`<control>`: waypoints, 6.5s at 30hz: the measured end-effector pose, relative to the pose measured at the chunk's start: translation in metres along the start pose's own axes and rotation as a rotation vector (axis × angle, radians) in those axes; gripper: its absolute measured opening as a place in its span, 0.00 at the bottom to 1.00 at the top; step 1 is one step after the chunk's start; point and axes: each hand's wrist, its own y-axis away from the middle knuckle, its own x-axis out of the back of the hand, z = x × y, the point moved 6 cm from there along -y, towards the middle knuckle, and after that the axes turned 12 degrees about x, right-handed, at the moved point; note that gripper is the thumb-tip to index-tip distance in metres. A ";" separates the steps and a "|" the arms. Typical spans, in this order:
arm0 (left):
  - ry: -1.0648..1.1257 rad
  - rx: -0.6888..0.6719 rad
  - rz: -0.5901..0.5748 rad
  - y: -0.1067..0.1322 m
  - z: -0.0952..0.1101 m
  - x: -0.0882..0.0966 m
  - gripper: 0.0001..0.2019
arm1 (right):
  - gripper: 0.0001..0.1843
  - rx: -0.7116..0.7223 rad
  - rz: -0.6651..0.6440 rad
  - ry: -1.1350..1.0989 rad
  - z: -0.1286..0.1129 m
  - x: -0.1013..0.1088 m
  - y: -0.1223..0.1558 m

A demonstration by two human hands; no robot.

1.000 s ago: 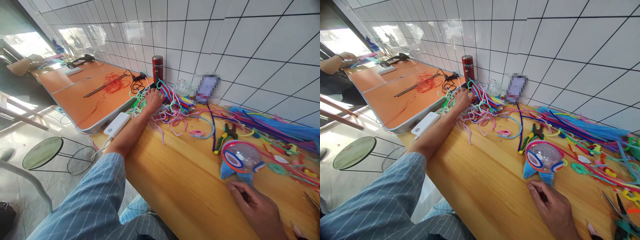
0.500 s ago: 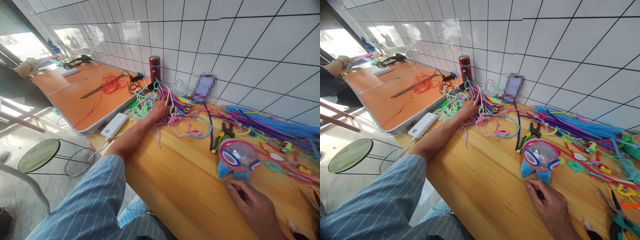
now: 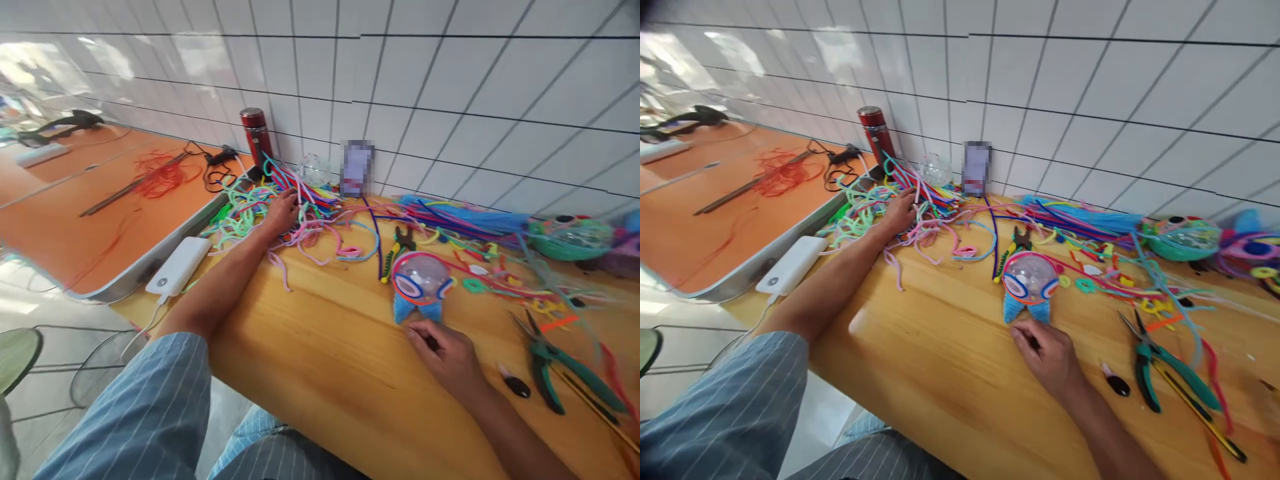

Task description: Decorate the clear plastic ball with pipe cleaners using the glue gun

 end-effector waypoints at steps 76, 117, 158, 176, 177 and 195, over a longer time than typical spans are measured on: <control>0.753 -0.653 -0.243 0.162 0.210 -0.046 0.46 | 0.28 -0.626 -0.088 -0.559 0.088 0.037 -0.032; 0.697 -0.517 -0.369 0.151 0.205 -0.056 0.45 | 0.21 -0.586 0.069 -0.552 0.091 0.042 -0.036; 0.622 -0.616 -0.372 0.156 0.203 -0.051 0.50 | 0.15 -0.528 -0.196 0.517 0.166 0.152 0.022; 0.628 -0.603 -0.367 0.155 0.204 -0.050 0.49 | 0.10 -0.621 0.329 0.339 0.156 0.180 0.020; 0.628 -0.606 -0.363 0.156 0.203 -0.050 0.49 | 0.11 -0.638 0.360 0.299 0.155 0.182 0.021; 0.729 -0.680 -0.299 0.156 0.199 -0.041 0.46 | 0.09 -0.456 0.534 0.458 0.084 0.208 -0.007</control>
